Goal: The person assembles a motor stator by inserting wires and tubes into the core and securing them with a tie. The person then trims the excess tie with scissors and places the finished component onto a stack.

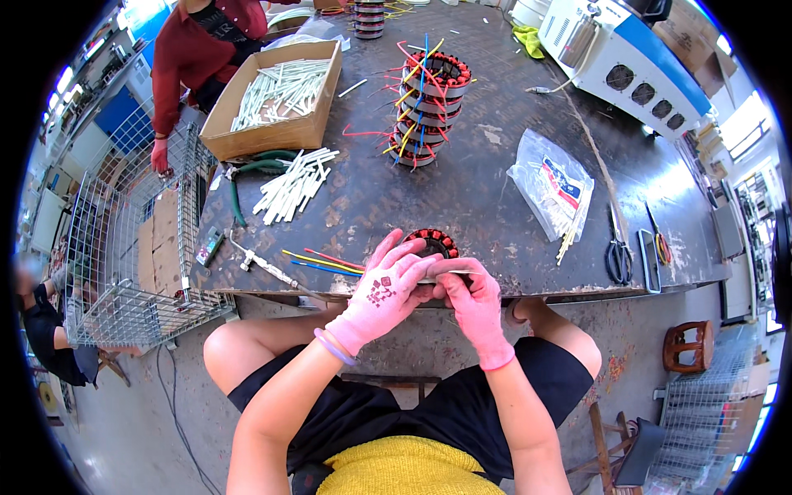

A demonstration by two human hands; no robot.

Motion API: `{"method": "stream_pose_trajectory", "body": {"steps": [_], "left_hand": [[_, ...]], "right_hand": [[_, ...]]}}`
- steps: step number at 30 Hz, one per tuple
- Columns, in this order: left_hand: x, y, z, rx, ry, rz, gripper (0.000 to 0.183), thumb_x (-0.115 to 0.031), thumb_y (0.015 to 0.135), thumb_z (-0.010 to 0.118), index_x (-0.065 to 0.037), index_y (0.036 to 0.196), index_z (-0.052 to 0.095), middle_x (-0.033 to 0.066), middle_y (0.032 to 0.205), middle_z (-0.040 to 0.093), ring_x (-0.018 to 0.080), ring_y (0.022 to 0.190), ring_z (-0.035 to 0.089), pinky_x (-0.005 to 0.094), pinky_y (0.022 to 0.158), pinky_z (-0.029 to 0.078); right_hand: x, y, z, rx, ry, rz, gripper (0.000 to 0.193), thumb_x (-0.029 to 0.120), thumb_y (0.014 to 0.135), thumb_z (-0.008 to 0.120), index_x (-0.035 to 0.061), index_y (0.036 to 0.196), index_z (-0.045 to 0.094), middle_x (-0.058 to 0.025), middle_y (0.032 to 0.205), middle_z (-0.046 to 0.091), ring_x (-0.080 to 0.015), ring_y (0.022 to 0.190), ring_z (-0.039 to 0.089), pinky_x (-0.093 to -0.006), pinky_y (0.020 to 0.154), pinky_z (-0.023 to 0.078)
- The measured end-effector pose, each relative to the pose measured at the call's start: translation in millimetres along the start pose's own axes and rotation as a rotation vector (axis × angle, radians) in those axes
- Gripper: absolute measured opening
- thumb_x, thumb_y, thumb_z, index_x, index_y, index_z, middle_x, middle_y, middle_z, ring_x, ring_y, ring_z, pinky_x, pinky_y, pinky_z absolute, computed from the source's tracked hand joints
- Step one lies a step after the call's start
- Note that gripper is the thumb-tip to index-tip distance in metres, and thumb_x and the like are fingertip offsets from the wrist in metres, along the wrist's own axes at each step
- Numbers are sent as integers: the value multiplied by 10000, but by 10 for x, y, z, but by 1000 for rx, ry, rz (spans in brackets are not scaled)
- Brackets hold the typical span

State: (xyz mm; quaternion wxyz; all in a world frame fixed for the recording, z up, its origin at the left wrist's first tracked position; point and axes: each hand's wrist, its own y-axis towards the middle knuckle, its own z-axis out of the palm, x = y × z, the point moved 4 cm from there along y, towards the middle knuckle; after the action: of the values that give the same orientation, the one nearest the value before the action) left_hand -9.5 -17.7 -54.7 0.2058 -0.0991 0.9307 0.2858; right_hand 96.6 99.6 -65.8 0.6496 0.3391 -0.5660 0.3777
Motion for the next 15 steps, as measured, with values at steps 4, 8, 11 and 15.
{"method": "stream_pose_trajectory", "body": {"steps": [4, 8, 11, 15], "left_hand": [[27, -46, 60, -13, 173, 17, 434, -150, 712, 775, -174, 1128, 655, 13, 1033, 647, 219, 1202, 578, 515, 1201, 312], [22, -6, 28, -22, 190, 71, 345, -185, 714, 774, -134, 1037, 663, 33, 1032, 648, 231, 1191, 581, 522, 1204, 305], [-47, 46, 65, 47, 211, 98, 317, -211, 717, 769, -102, 993, 658, 57, 1044, 650, 249, 1188, 580, 534, 1206, 297], [-9, 43, 75, 35, 179, 111, 332, -214, 706, 768, -58, 970, 642, 81, 1032, 643, 289, 1176, 576, 576, 1197, 285]], "right_hand": [[-158, -345, 163, -132, 109, 24, 49, 120, 1023, 554, 75, 1019, 534, -14, 855, 624, -40, 600, 488, -194, 512, 357], [52, -210, 166, -106, -14, -67, 32, 87, 1013, 544, 57, 1019, 540, -5, 816, 575, -36, 592, 455, -205, 517, 359], [228, 296, 122, -148, -224, -73, 68, 90, 991, 568, 28, 964, 573, -30, 836, 613, -96, 783, 569, -283, 696, 496], [95, 631, 230, -72, -110, -72, 80, 75, 984, 570, 11, 941, 548, -35, 815, 605, -84, 783, 557, -280, 701, 488]]}}
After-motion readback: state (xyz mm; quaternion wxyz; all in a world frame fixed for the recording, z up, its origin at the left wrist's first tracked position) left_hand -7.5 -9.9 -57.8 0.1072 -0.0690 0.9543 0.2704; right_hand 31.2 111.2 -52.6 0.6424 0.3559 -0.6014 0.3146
